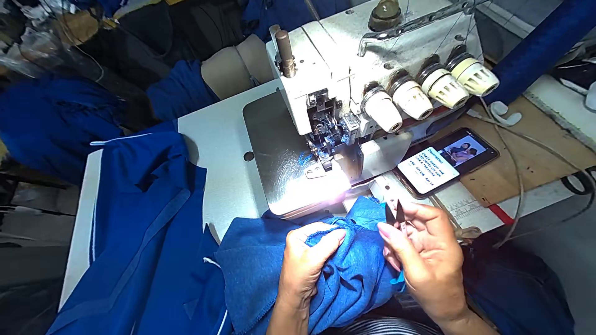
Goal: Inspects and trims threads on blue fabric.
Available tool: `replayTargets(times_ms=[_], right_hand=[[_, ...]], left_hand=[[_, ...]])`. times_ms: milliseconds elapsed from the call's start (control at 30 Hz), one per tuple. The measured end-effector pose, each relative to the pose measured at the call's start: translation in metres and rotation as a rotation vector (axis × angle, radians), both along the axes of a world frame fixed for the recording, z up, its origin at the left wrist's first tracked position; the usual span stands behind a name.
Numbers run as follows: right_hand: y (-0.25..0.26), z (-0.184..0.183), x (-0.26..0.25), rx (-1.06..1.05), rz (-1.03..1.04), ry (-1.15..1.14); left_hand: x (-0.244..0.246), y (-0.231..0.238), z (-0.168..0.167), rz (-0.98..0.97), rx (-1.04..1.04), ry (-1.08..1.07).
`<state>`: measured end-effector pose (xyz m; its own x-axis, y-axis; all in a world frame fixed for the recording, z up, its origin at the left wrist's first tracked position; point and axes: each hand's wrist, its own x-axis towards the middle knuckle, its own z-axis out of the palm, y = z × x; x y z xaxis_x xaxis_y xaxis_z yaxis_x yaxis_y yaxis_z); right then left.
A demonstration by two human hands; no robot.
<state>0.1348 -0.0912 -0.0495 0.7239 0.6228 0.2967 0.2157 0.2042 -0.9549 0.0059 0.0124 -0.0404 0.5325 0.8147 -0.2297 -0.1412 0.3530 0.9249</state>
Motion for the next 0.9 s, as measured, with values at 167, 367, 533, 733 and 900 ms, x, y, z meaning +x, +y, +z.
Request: replayTargets(times_ms=[167,367,533,733,900], right_hand=[[-0.008,0.001,-0.003,-0.102,0.109,-0.236],[-0.007,-0.006,-0.011,-0.171,0.147,-0.369],[-0.007,-0.006,-0.01,-0.189,0.142,-0.371],[-0.007,-0.007,-0.01,-0.21,0.132,-0.373],[-0.007,-0.007,-0.011,-0.213,0.122,-0.377]], left_hand=[[0.001,0.0,0.0,0.007,0.0,0.006],[0.001,0.0,-0.001,0.006,-0.003,0.005],[0.001,-0.001,-0.001,0.004,0.009,0.009],[0.001,0.0,-0.002,0.004,0.02,0.009],[0.001,-0.001,-0.002,0.011,0.01,-0.008]])
